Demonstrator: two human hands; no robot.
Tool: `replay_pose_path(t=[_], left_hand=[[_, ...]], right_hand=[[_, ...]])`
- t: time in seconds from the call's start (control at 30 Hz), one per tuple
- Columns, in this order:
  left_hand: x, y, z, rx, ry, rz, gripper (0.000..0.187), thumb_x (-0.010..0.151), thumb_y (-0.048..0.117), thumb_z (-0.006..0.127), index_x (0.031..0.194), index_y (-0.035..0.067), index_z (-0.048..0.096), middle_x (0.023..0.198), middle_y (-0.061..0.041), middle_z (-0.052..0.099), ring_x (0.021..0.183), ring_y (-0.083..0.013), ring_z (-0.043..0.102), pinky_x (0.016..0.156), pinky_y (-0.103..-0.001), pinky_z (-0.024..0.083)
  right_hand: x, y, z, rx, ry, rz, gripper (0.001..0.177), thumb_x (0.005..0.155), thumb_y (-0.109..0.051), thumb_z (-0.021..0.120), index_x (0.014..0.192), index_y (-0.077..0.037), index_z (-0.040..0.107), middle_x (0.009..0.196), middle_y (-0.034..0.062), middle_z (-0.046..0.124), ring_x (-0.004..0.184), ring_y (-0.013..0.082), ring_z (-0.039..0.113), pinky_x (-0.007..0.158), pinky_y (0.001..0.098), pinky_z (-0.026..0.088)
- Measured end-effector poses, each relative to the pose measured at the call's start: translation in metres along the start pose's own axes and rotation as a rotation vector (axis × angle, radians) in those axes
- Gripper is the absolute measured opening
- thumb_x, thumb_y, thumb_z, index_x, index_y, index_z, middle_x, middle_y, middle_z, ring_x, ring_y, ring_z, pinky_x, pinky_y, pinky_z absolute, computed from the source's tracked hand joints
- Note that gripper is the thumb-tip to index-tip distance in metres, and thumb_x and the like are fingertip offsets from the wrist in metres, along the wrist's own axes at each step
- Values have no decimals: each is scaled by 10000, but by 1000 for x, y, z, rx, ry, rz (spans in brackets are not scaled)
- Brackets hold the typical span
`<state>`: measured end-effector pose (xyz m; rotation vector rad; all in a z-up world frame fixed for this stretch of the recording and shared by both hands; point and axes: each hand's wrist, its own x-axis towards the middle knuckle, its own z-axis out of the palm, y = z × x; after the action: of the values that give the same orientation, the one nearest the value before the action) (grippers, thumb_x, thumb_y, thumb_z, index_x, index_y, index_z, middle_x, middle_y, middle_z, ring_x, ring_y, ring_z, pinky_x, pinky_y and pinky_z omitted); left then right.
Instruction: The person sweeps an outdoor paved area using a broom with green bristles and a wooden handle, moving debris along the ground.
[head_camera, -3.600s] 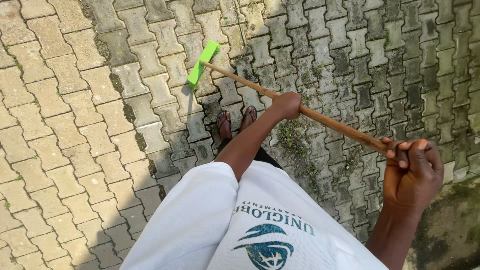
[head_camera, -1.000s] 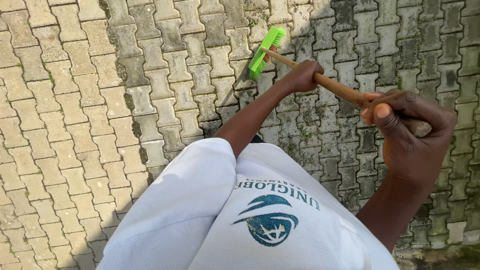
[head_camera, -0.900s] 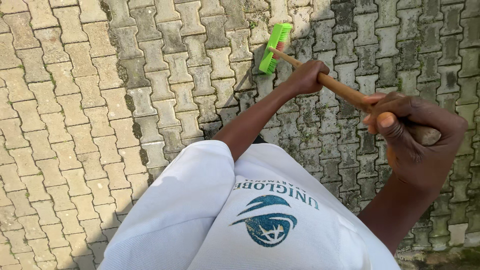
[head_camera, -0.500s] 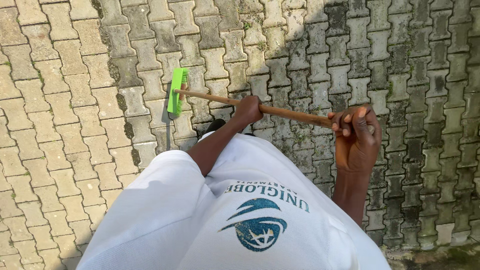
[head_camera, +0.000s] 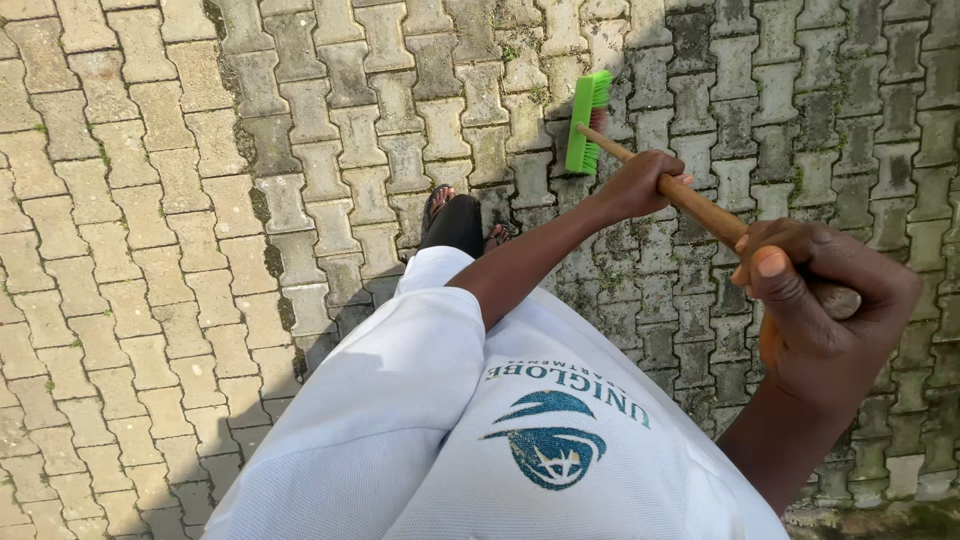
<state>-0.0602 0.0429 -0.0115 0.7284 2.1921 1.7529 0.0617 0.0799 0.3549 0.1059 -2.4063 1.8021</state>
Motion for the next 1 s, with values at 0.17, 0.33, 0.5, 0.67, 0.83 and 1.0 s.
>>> replay_pose_path(t=[0.17,0.33,0.5,0.67,0.83,1.0], left_hand=[[15,39,-48,1,128,25,388,929,280,712,603,95,611,578,-56,627,580,-212,616,648,-451,539],[9,38,-134,263,110,-140,350,944,278,699,643,104,664,586,-77,641,657,-258,631,645,-494,531],[-13,-46,-254,436,23,-438,255,921,249,726,732,77,718,759,-148,698,788,-325,703,762,-530,539],[-36,-164,-350,714,-194,-573,116,746,98,799,861,85,787,956,-178,733,989,-349,691,876,-487,553],[-13,-174,-310,617,-320,-578,214,668,127,847,863,62,785,963,-171,735,970,-344,701,861,-461,572],[72,-101,-162,373,-456,-304,205,708,121,818,897,53,777,925,-160,756,910,-339,735,826,-507,597]], right_hand=[[34,-20,7,33,-131,-126,414,1069,-337,756,885,12,629,738,86,626,679,176,608,757,339,476],[72,-7,11,215,-68,-129,392,1021,-429,707,899,-70,606,618,-5,533,547,109,560,739,361,491],[122,70,83,563,35,-47,333,1104,-311,701,932,-33,635,655,14,528,676,168,582,889,406,491],[156,145,172,649,9,373,259,1111,-216,556,937,-39,632,811,56,593,944,219,674,1181,455,463],[145,144,146,659,128,407,235,1123,-158,564,944,-23,633,846,64,591,928,211,630,1211,471,424],[134,55,54,314,376,324,283,1201,-136,607,959,0,663,853,87,595,874,264,599,1069,535,480]])
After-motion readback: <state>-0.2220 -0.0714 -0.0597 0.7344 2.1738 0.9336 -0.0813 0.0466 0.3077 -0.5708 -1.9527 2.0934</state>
